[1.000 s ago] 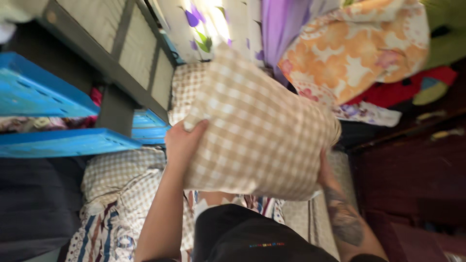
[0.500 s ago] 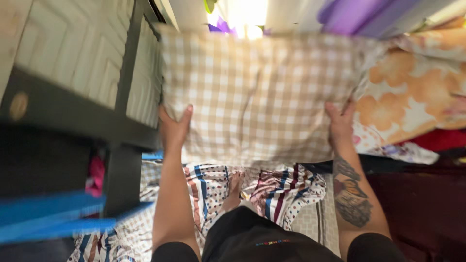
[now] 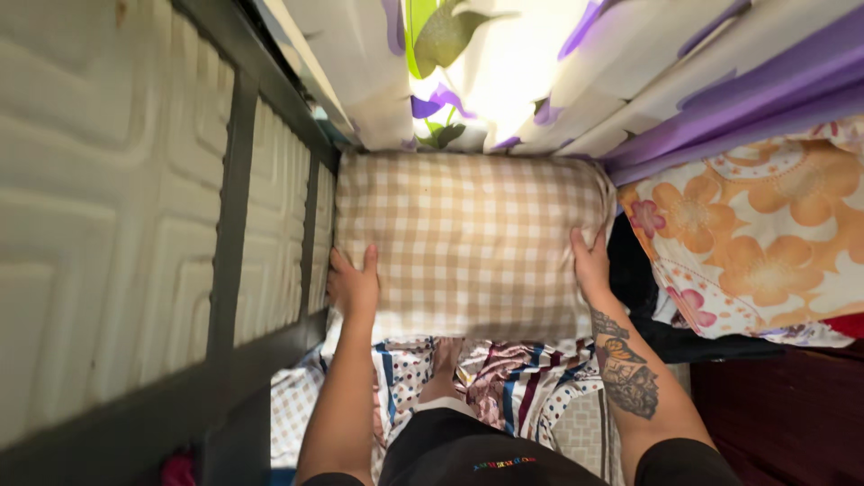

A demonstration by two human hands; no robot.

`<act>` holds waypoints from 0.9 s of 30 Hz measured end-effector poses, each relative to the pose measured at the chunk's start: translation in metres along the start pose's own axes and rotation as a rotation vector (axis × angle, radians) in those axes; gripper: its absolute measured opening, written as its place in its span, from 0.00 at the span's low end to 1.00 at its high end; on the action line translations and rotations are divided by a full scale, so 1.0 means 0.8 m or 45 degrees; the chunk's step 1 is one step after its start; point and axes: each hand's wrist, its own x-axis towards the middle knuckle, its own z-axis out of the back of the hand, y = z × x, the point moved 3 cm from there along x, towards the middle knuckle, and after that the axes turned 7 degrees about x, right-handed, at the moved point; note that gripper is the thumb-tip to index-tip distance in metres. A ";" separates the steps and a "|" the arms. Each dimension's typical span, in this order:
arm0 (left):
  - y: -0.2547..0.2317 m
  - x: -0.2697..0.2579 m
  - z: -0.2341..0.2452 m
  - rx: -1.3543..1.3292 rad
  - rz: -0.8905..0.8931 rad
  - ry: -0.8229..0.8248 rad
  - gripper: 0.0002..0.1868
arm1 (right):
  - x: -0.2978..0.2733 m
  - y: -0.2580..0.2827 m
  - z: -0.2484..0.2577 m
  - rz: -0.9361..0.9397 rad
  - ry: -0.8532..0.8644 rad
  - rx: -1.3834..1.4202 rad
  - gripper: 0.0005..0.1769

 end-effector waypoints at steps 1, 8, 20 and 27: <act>-0.007 0.002 -0.003 0.047 0.027 0.005 0.52 | 0.005 0.000 -0.007 -0.010 0.020 -0.099 0.50; -0.138 -0.081 0.011 0.252 -0.862 0.192 0.46 | -0.067 0.094 -0.081 0.231 0.232 -0.735 0.64; -0.182 -0.042 -0.051 0.501 -0.784 0.508 0.53 | -0.021 0.064 -0.132 0.231 0.379 -1.145 0.64; -0.150 -0.097 -0.028 0.156 -1.063 -0.242 0.40 | -0.058 0.072 -0.076 0.610 0.014 -0.915 0.45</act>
